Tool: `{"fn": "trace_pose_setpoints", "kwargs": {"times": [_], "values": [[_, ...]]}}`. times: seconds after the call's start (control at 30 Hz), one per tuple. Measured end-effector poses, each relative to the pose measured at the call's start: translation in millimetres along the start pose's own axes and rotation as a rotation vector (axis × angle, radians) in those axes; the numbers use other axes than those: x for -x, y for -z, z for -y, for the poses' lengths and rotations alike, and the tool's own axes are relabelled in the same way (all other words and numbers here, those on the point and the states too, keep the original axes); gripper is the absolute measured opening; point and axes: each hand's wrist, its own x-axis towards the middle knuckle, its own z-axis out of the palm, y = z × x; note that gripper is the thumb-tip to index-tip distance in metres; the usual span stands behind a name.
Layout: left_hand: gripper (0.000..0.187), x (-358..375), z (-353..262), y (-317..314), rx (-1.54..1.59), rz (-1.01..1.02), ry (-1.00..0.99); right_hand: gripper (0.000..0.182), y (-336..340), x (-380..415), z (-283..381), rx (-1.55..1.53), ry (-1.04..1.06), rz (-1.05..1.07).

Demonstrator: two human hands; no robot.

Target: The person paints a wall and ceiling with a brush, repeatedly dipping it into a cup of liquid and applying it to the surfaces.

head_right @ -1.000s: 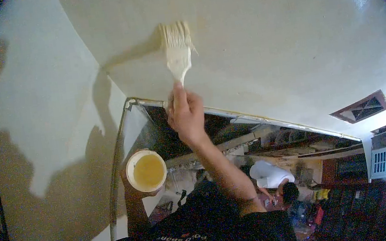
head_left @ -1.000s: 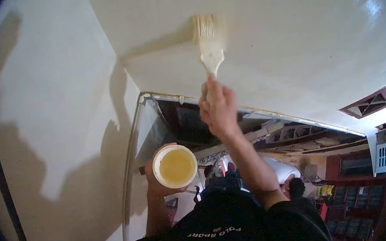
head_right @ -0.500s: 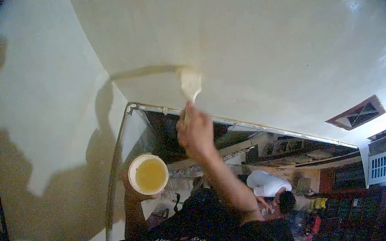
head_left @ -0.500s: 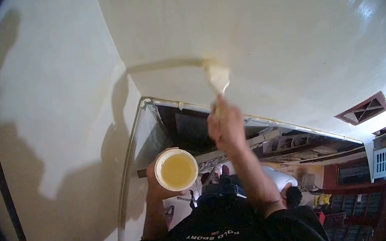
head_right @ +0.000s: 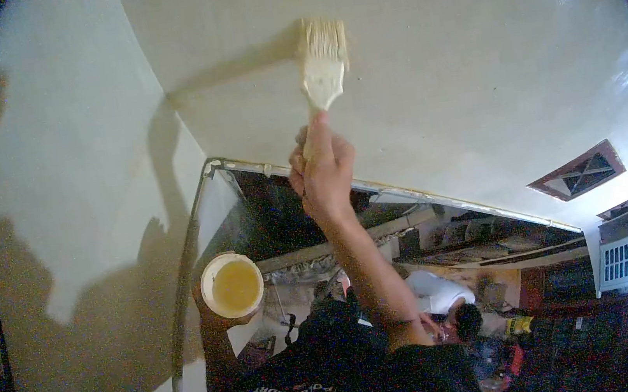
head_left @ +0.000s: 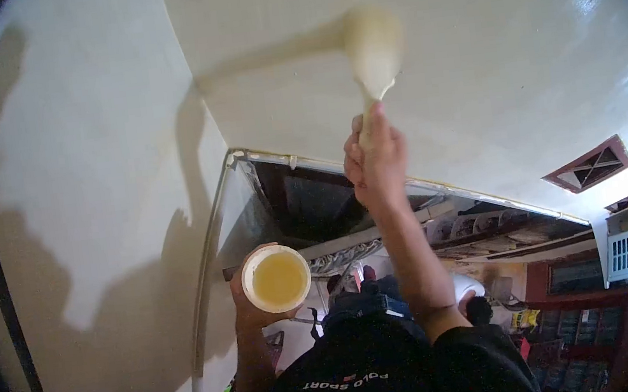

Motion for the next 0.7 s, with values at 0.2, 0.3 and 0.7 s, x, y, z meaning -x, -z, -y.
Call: {"fn": "trace_pose_setpoints", "kwargs": {"times": [0.2, 0.3, 0.7], "values": [[0.08, -11.6, -0.2, -3.2, -0.012, 0.0, 0.01, 0.045, 70.7, 14.0, -114.6, 0.083, -0.07, -0.219], [0.079, -11.2, -2.8, -2.7, -0.029, -0.006, 0.013, 0.044, 68.8, 26.7, -96.7, 0.063, -0.207, -0.262], [0.079, -15.8, 0.9, -13.6, 0.017, 0.152, 0.056, 0.041, 30.0, 27.8, 67.7, 0.015, 0.114, -0.02]]}}
